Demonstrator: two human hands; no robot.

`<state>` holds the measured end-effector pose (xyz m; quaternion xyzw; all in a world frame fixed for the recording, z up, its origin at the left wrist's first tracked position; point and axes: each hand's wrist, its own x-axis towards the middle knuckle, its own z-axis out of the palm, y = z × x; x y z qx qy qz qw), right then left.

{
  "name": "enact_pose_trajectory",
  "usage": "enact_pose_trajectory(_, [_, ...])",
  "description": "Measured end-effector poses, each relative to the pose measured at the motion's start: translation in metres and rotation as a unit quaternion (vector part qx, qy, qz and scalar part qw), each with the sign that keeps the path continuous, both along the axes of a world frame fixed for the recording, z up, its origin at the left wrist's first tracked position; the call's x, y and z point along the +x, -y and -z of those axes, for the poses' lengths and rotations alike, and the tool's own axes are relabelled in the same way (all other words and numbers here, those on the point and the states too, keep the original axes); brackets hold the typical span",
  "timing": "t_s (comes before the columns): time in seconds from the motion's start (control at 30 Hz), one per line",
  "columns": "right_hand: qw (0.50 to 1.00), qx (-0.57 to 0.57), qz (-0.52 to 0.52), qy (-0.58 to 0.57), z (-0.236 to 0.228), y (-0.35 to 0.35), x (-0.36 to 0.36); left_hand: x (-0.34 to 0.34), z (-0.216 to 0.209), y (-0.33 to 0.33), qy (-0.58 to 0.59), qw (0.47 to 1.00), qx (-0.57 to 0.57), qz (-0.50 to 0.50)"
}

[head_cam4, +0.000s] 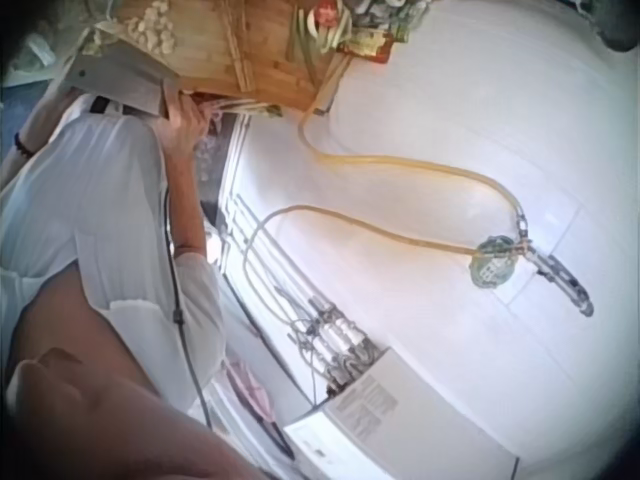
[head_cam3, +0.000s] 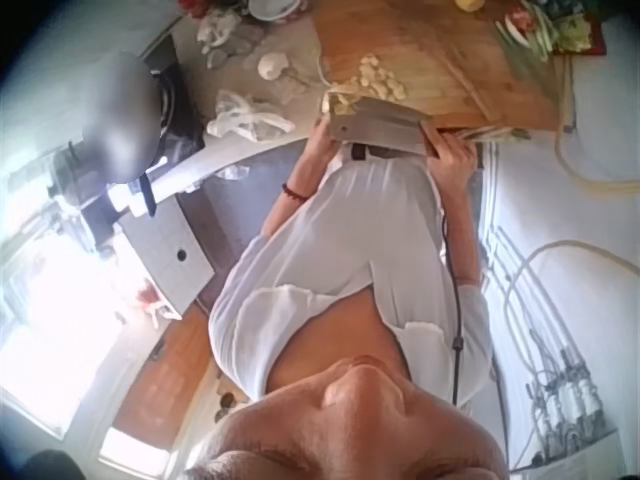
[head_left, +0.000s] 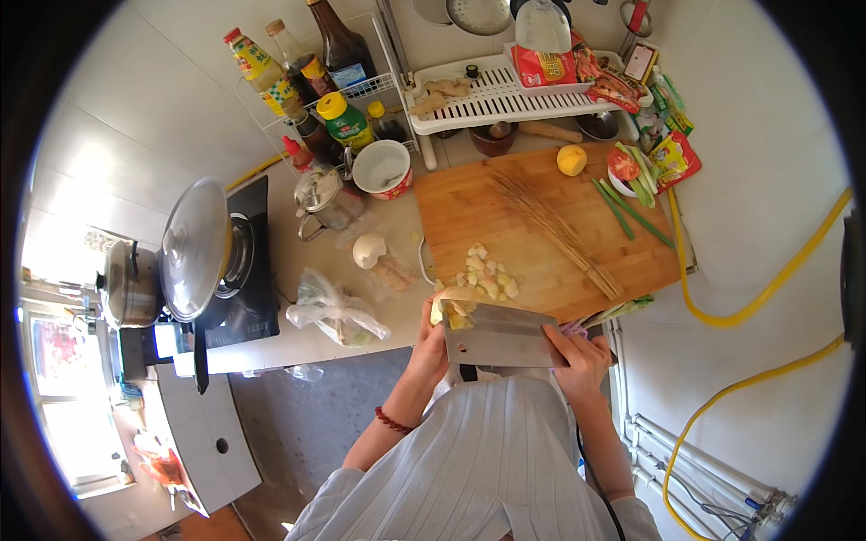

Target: The person peels a potato with a cleaver, then cuts it into chunks and places them in a glass bowl. They wash their hands at the sink, then return to the cutting board to slice a peach into wedges and add them to the same bowl.

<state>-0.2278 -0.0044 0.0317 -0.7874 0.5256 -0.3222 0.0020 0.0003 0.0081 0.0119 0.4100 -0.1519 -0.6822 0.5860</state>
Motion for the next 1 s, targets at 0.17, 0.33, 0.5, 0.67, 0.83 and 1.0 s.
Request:
enact_pose_trajectory(0.17, [1.000, 0.018, 0.004, 0.006, 0.006, -0.001, 0.000, 0.004, 0.015, -0.001, -0.020, 1.000, -0.006, 0.001])
enact_pose_trajectory(0.33, [0.998, 0.055, 0.040, -0.013, 0.054, 0.006, -0.020, 0.007, 0.018, -0.006, -0.059, 0.998, -0.008, 0.018])
enact_pose_trajectory(0.5, [0.995, 0.042, 0.082, -0.048, 0.067, 0.013, -0.034, 0.014, 0.029, -0.001, -0.131, 0.989, 0.060, -0.040])
enact_pose_trajectory(0.67, [0.991, -0.022, 0.077, -0.111, 0.062, 0.018, -0.034, 0.023, 0.012, 0.019, -0.151, 0.986, 0.031, -0.064])
enact_pose_trajectory(0.83, [0.990, -0.063, 0.039, -0.121, 0.060, 0.023, -0.036, 0.016, 0.009, 0.048, -0.219, 0.973, 0.061, 0.048])
enact_pose_trajectory(1.0, [0.985, -0.081, 0.006, -0.149, 0.054, 0.023, -0.040, -0.004, 0.022, 0.066, -0.194, 0.970, 0.105, 0.104])
